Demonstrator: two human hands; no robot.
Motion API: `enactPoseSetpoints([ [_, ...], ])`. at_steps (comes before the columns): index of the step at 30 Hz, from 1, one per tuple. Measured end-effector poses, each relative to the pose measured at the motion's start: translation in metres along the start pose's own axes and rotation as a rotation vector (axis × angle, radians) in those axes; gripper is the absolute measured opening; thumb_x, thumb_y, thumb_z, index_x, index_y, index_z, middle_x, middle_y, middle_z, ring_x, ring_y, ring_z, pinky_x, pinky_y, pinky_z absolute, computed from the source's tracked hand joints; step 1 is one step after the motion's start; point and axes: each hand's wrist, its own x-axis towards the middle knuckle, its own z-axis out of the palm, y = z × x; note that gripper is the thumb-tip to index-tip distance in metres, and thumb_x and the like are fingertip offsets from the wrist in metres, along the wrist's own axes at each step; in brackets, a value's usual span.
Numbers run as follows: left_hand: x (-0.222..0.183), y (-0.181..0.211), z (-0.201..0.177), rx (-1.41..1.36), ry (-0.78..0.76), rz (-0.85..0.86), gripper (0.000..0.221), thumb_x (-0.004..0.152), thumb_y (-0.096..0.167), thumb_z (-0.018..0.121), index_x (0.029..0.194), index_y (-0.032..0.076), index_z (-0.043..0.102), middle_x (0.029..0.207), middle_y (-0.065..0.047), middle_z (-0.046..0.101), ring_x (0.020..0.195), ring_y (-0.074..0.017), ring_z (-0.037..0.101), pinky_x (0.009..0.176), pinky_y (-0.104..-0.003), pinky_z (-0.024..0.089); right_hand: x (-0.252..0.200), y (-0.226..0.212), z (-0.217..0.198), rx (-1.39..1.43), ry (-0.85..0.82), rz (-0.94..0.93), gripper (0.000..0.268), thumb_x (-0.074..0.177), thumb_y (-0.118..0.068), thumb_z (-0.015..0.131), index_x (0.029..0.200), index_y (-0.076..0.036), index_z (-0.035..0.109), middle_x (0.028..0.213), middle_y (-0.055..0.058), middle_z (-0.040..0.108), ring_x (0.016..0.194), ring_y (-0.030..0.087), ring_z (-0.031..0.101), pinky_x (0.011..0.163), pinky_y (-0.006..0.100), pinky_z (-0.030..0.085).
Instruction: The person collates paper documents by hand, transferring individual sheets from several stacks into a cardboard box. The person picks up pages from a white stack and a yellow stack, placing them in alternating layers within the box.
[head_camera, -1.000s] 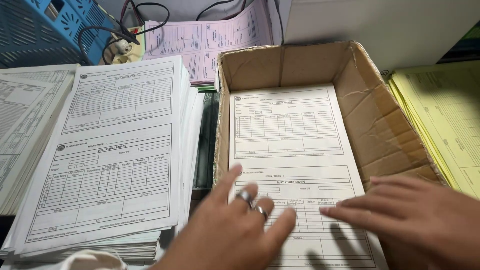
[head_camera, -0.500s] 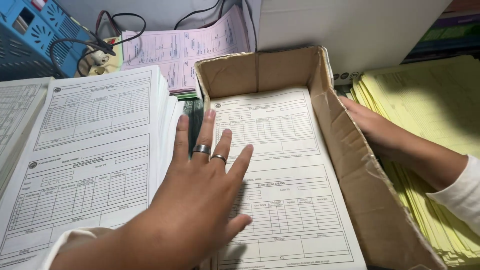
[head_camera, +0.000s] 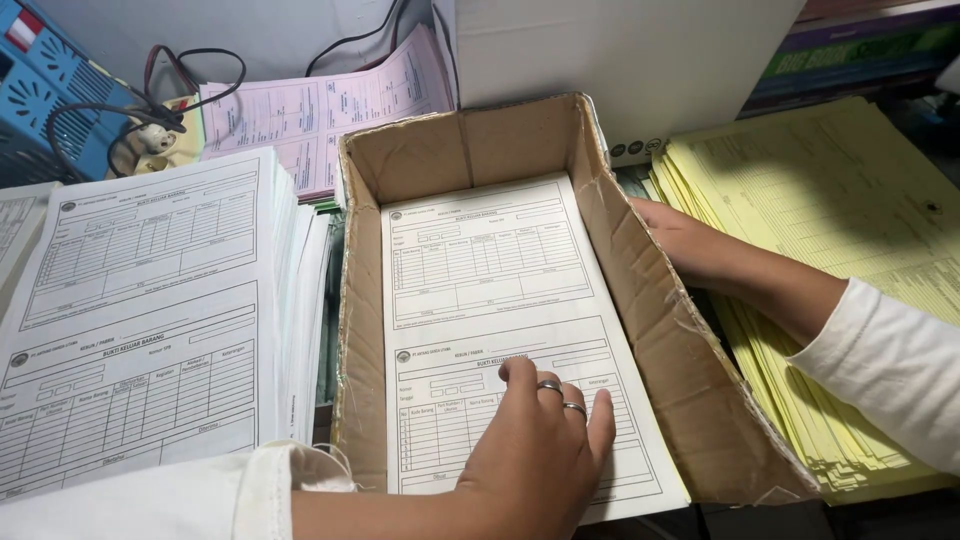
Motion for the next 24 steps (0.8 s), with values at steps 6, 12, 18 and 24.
enactPoseSetpoints([
  [6, -0.018, -0.053, -0.043, -0.223, -0.124, 0.064, 0.045, 0.078, 0.043, 0.057, 0.109, 0.011, 0.055, 0.093, -0.008, 0.064, 0.081, -0.0290, 0.060, 0.073, -0.045, 0.036, 0.005, 0.005, -0.002, -0.062, -0.027, -0.045, 0.042, 0.081, -0.011, 0.044, 0.121, -0.006, 0.054, 0.113, 0.008, 0.062, 0.096, 0.019, 0.060, 0.080, 0.032, 0.049],
  [12, -0.034, -0.128, -0.068, -0.782, -0.391, -0.003, 0.046, 0.066, 0.039, 0.065, 0.108, 0.020, 0.059, 0.097, 0.006, 0.065, 0.080, -0.0148, 0.060, 0.063, -0.031, 0.043, -0.005, -0.011, 0.006, -0.052, 0.013, 0.050, 0.046, 0.079, -0.011, 0.048, 0.125, -0.007, 0.052, 0.113, 0.012, 0.062, 0.095, 0.024, 0.061, 0.078, 0.036, 0.050],
  [18, -0.020, -0.140, -0.049, -1.030, -0.483, -0.065, 0.065, 0.046, 0.045, 0.064, 0.105, 0.018, 0.057, 0.097, 0.006, 0.061, 0.085, -0.0105, 0.054, 0.070, -0.024, 0.040, -0.001, -0.007, 0.007, -0.065, 0.032, 0.047, 0.038, 0.083, -0.010, 0.044, 0.118, -0.003, 0.055, 0.108, 0.012, 0.063, 0.092, 0.023, 0.059, 0.077, 0.035, 0.048],
  [24, -0.021, -0.139, -0.045, -1.100, -0.513, -0.092, 0.076, 0.042, 0.045, 0.062, 0.114, 0.022, 0.054, 0.104, 0.004, 0.060, 0.090, -0.0110, 0.054, 0.075, -0.024, 0.041, 0.000, 0.000, 0.006, -0.031, 0.030, 0.028, 0.039, 0.082, -0.009, 0.047, 0.120, -0.002, 0.053, 0.107, 0.013, 0.062, 0.091, 0.023, 0.059, 0.076, 0.036, 0.049],
])
